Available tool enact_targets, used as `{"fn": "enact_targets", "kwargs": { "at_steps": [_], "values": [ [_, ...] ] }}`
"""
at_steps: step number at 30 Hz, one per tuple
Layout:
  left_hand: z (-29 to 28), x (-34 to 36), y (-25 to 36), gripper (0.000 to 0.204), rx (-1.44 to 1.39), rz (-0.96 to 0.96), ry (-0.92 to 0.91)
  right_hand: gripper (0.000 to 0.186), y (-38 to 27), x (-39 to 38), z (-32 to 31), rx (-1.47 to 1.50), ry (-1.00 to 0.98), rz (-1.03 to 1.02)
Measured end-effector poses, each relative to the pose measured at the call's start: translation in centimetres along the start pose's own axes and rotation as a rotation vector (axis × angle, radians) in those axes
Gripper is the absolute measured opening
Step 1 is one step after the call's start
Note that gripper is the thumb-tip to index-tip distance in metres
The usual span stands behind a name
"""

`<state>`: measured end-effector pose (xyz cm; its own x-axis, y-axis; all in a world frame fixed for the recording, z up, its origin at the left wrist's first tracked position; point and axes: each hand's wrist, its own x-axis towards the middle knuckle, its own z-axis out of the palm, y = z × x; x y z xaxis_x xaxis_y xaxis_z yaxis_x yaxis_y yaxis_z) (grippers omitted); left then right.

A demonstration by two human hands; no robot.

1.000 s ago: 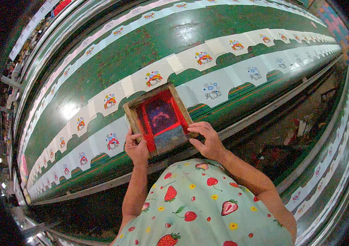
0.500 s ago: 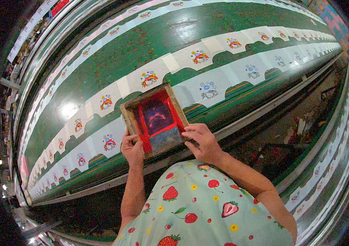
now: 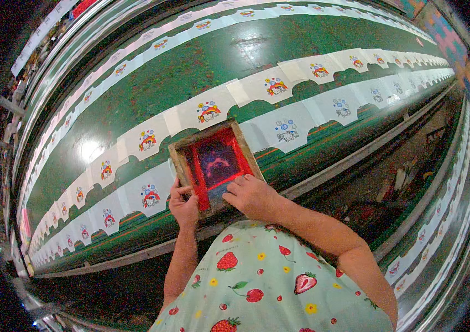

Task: The person holds a wooden frame with a mesh screen and repeatedly rubs a small gray block across the screen surface. The person briefly picks up a pink cloth from the table and wipes the screen, then continues rubbing the block across the screen. The task appears to be cleaning or smoothing the screen surface.

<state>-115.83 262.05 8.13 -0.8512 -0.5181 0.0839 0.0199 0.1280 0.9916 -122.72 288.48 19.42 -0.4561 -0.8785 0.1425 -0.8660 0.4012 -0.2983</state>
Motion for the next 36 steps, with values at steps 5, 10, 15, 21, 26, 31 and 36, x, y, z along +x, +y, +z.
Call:
{"fn": "enact_targets", "kwargs": {
  "at_steps": [5,10,15,21,26,31,36],
  "values": [
    [-0.1,-0.2,-0.7,0.021,0.085,0.087,0.003,0.027,3.6,3.9,-2.6,0.049,-0.109,-0.066],
    [0.2,0.5,-1.0,0.021,-0.202,-0.029,0.022,0.031,8.0,9.4,-2.4,0.109,-0.070,0.020],
    [-0.6,1.0,0.2,0.032,-0.047,-0.140,-0.022,0.032,10.3,12.8,-1.7,0.078,0.079,0.103],
    [-0.5,1.6,0.8,0.027,0.047,-0.033,-0.019,0.033,8.2,11.0,-0.5,0.024,0.094,0.085],
    [-0.4,1.6,0.6,0.029,0.006,-0.006,-0.023,0.032,4.5,7.3,0.9,0.002,0.144,0.083],
    [-0.5,1.7,0.8,0.030,0.014,-0.014,-0.046,0.032,0.6,3.4,1.6,0.031,0.130,0.114],
    [-0.4,1.0,1.6,0.030,-0.031,-0.101,-0.031,0.033,-2.0,1.2,1.2,0.048,0.104,0.144]
  ]
}}
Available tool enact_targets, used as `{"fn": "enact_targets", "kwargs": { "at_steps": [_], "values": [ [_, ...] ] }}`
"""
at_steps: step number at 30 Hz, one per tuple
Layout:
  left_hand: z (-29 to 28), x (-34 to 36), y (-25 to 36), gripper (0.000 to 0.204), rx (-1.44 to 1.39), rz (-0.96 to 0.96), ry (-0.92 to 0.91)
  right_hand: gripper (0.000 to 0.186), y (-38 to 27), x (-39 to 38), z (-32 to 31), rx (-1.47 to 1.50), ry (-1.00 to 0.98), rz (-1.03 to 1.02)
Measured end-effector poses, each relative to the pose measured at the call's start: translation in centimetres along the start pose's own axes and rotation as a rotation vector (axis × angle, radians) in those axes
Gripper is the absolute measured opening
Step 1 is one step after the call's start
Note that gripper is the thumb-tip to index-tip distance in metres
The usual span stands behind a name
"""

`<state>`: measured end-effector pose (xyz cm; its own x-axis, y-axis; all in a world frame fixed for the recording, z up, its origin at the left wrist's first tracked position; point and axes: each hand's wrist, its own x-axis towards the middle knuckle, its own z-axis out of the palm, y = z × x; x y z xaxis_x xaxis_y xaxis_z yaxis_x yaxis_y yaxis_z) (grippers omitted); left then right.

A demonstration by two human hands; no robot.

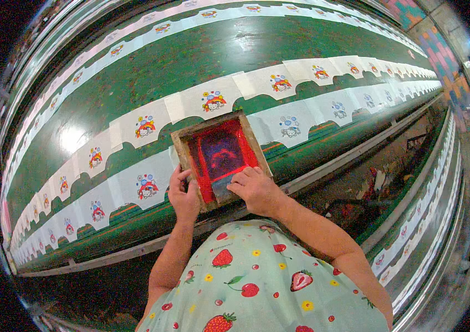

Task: The person holds a wooden frame with a mesh screen and repeatedly rubs a small gray block across the screen surface. The person briefly picks up a pink cloth from the table and wipes the screen, then continues rubbing the block across the screen. The task appears to be cleaning or smoothing the screen surface.

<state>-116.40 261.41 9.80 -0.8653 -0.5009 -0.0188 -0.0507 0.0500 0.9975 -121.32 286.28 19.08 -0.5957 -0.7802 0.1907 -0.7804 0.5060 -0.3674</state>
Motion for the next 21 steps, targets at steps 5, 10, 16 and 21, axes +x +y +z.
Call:
{"fn": "enact_targets", "kwargs": {
  "at_steps": [5,10,16,21],
  "values": [
    [0.5,-0.7,-0.4,0.033,0.262,0.271,0.029,0.035,-0.3,-0.7,-0.7,0.068,-0.031,0.005],
    [0.9,-0.8,-0.5,0.038,0.273,0.252,0.054,0.042,1.4,-3.0,-1.4,0.191,0.162,0.075],
    [3.5,-1.2,0.9,0.034,0.277,0.335,0.081,0.037,6.5,-7.6,-1.6,0.459,0.407,0.407],
    [10.5,-2.0,1.4,0.034,0.206,0.379,0.088,0.037,11.2,-11.5,-3.3,0.505,0.453,0.408]
  ]
}}
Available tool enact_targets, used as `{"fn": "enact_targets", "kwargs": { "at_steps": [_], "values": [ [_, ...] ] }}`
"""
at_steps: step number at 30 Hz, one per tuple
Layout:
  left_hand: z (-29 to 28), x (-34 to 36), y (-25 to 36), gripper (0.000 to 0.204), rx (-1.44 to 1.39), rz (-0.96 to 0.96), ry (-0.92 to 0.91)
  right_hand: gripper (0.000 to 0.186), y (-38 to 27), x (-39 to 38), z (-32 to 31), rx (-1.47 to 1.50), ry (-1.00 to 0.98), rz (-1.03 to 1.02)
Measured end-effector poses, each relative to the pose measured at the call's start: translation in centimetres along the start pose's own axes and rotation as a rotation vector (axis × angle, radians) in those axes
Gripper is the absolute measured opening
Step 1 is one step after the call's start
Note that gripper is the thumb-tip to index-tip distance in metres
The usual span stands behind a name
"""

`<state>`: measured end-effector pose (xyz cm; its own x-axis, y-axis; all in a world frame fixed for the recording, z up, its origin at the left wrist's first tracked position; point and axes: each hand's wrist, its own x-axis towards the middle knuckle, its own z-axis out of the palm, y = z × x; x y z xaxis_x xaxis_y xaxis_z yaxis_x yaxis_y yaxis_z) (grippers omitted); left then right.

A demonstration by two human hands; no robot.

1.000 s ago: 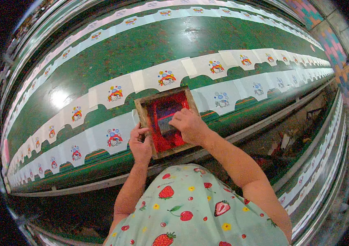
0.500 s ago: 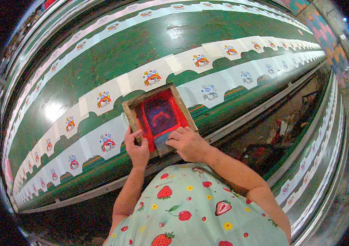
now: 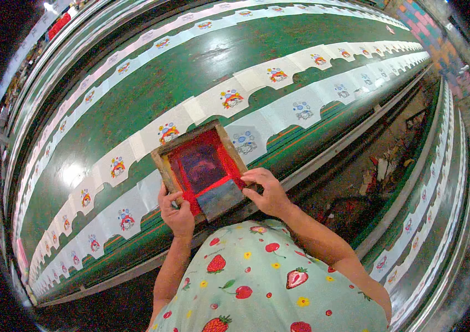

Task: The person holds a wooden frame with a mesh screen and repeatedly rubs a small gray block across the screen surface. The person briefly picks up a pink cloth from the table and wipes the screen, then continues rubbing the block across the screen. The task appears to be cleaning or smoothing the screen surface.

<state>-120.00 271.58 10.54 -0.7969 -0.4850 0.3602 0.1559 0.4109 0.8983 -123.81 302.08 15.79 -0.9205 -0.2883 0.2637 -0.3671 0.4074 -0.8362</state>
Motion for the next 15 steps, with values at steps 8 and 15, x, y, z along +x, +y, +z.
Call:
{"fn": "enact_targets", "kwargs": {
  "at_steps": [8,15],
  "values": [
    [11.1,-1.7,2.8,0.035,-0.012,-0.015,-0.036,0.041,5.8,1.0,-10.2,-0.041,0.009,-0.042],
    [15.1,-2.6,3.5,0.030,-0.120,-0.180,-0.016,0.042,8.2,1.9,-14.5,-0.019,-0.050,-0.076]
  ]
}}
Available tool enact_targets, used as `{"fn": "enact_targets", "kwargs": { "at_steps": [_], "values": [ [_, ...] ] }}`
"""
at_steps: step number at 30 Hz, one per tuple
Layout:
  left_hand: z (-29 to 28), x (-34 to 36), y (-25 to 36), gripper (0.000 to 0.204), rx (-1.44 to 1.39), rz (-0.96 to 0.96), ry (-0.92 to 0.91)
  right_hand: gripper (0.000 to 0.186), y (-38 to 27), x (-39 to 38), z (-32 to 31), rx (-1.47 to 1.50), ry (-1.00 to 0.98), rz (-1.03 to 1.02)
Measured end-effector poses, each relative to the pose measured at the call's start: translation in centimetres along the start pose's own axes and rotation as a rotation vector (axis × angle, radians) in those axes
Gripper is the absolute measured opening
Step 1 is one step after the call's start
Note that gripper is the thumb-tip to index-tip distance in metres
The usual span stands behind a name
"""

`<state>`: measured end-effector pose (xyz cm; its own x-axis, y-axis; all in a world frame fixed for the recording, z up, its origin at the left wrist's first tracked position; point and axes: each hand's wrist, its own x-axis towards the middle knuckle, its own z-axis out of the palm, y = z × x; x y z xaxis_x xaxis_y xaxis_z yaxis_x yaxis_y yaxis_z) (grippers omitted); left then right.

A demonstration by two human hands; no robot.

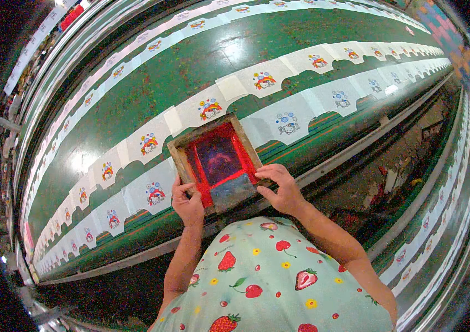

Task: The person holds a wooden frame with a mesh screen and repeatedly rubs a small gray block across the screen surface. The person briefly picks up a pink cloth from the table and wipes the screen, then continues rubbing the block across the screen. The task appears to be cleaning or smoothing the screen surface.

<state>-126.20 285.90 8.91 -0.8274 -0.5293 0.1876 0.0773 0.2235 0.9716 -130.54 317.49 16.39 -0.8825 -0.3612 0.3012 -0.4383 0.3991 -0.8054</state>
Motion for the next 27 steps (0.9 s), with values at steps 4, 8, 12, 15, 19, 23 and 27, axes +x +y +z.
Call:
{"fn": "enact_targets", "kwargs": {
  "at_steps": [4,8,12,15,19,23,27],
  "values": [
    [0.0,0.0,-0.6,0.029,0.004,-0.022,-0.010,0.043,0.6,0.1,-0.8,0.037,-0.029,-0.015],
    [0.1,0.2,-1.0,0.029,-0.048,-0.064,-0.005,0.042,0.4,0.2,-1.0,0.041,-0.039,-0.006],
    [-0.2,0.2,-0.5,0.028,0.015,-0.087,-0.023,0.041,-0.3,0.8,-0.8,-0.038,-0.003,-0.060],
    [-0.4,0.2,-0.3,0.029,0.044,-0.100,-0.047,0.041,-1.6,1.1,-0.8,-0.134,-0.027,-0.158],
    [-0.4,0.2,-0.3,0.028,0.045,-0.112,-0.047,0.043,-3.5,2.3,-0.4,-0.246,-0.225,-0.312],
    [-0.2,0.2,-0.3,0.027,0.035,-0.046,-0.049,0.037,-4.4,4.0,1.5,-0.422,-0.409,-0.421],
    [-0.1,0.0,-0.1,0.025,0.059,-0.020,-0.045,0.031,-4.9,5.4,2.9,-0.526,-0.506,-0.450]
  ]
}}
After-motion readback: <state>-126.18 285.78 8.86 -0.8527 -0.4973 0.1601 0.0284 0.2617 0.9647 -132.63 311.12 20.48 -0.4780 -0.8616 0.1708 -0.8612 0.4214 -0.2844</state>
